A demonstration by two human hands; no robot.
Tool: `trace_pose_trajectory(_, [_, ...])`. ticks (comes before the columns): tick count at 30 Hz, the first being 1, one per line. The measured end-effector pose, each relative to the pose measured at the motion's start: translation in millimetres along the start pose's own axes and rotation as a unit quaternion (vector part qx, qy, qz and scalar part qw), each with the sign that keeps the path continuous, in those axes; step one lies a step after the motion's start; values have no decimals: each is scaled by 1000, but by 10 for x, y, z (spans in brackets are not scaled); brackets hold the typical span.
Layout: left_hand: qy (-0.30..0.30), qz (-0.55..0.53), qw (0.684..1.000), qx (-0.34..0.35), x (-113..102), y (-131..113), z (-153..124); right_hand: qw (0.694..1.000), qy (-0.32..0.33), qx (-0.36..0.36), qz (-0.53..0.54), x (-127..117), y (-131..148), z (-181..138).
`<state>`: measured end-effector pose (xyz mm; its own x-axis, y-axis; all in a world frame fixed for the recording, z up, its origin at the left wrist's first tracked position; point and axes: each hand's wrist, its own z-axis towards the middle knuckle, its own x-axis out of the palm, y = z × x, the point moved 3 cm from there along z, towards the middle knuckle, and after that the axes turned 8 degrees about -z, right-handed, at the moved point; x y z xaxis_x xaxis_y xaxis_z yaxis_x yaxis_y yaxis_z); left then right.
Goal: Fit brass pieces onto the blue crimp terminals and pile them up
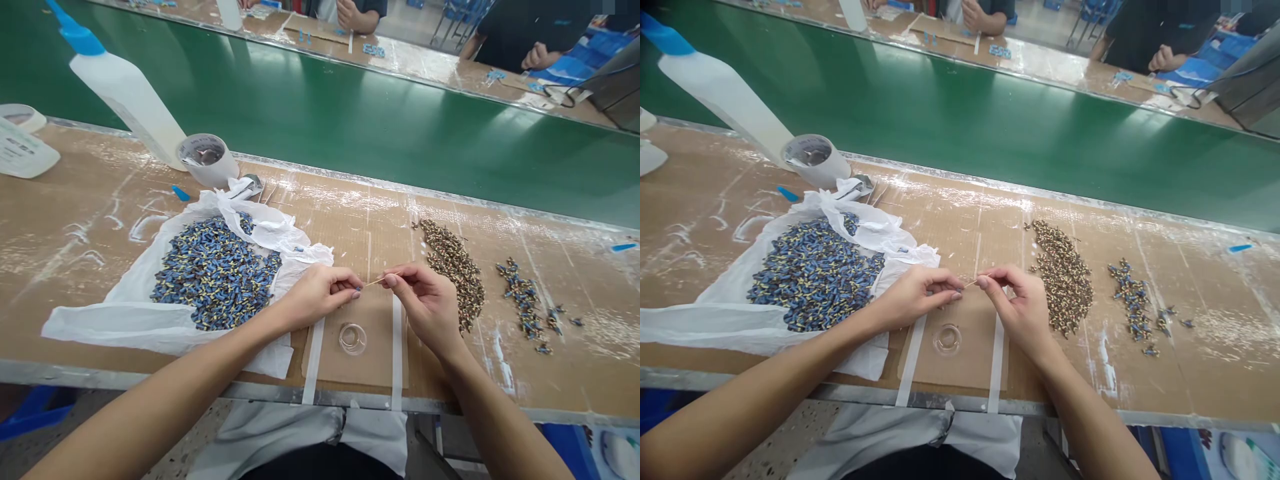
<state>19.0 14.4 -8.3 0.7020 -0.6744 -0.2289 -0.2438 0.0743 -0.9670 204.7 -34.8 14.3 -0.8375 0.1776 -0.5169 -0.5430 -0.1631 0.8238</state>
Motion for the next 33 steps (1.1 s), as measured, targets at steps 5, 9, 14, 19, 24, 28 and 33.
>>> trace_pose_trajectory(5, [3, 6, 1000, 8, 3, -11, -2, 1000, 17, -4, -24, 30, -10, 9])
trace_pose_trajectory(9, [6, 8, 1000, 19, 2, -36, -4, 999, 25, 5, -23, 48, -17, 2])
trace_pose_trajectory(14, [10, 6, 1000, 22, 4, -57, -2, 999, 36, -4, -38, 80, -6, -7])
trace_pose_trajectory(19, [13, 7, 1000, 24, 1, -60, -1, 998, 30, -21, -51, 74, 27, -12])
trace_pose_trajectory(24, [16, 14, 999, 25, 1, -54, -1, 997, 28, -31, -62, 66, 44, -11])
trace_pose_trajectory(28, [17, 14, 999, 28, 3, -42, 2, 996, 35, -46, -71, 79, 53, -7])
trace_pose_trajectory(33, [16, 18, 999, 31, 2, -35, 3, 993, 31, -68, -89, 70, 78, -8])
